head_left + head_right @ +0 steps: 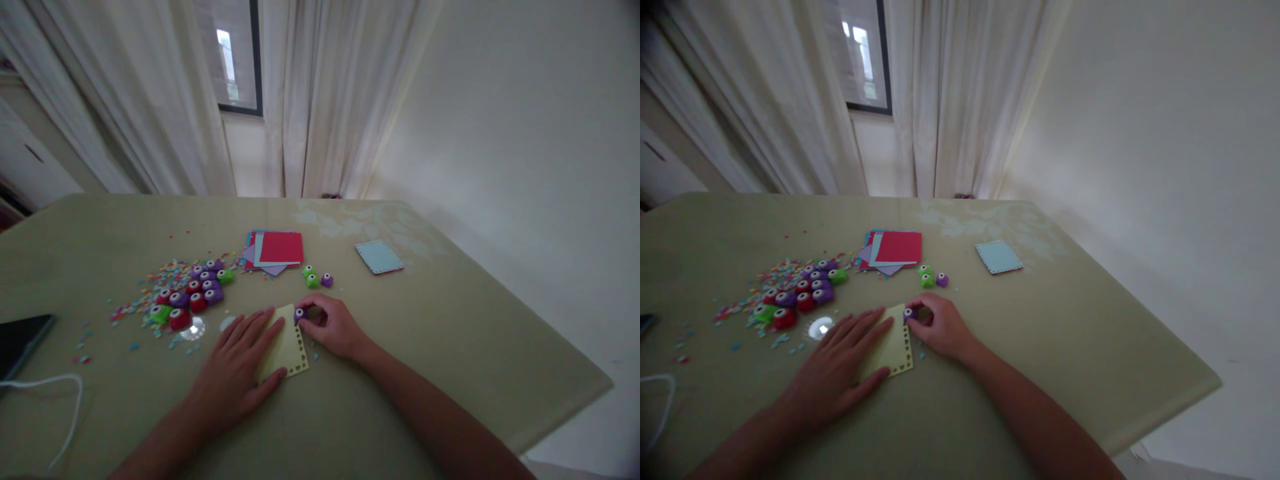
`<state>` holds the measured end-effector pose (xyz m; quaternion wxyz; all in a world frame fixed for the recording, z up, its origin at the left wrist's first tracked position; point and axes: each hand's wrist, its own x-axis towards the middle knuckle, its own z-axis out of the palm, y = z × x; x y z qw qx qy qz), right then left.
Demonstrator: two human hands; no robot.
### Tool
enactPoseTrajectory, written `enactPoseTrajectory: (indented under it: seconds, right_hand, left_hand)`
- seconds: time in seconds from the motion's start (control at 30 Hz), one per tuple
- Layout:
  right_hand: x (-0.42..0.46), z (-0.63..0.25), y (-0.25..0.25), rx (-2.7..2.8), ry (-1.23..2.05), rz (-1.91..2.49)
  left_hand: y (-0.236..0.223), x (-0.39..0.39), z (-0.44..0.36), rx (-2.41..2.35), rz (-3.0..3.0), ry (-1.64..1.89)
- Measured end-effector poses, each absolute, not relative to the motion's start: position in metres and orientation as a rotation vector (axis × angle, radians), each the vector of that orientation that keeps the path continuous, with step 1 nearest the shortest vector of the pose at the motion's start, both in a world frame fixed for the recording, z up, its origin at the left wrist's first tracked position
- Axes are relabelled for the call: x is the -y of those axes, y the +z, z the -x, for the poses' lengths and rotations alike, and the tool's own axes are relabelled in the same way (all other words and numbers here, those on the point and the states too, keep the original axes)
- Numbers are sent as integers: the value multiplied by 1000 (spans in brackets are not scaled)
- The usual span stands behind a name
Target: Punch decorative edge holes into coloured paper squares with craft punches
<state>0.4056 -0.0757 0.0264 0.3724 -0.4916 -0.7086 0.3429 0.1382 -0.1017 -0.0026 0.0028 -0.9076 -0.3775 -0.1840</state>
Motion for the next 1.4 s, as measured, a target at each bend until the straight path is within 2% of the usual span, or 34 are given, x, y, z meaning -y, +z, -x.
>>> enactPoseTrajectory:
  seconds: [0.73, 1.17, 1.4]
  right_hand:
    - [82, -401, 26, 1827, 831, 1291]
    - [128, -396, 28, 1881, 885, 1302]
    - [133, -394, 30, 1873, 879, 1296]
  left_hand:
    - [15, 103, -148, 1251, 3001, -448]
    - [19, 155, -155, 1281, 3032, -425]
    - [25, 159, -154, 1304, 3020, -465]
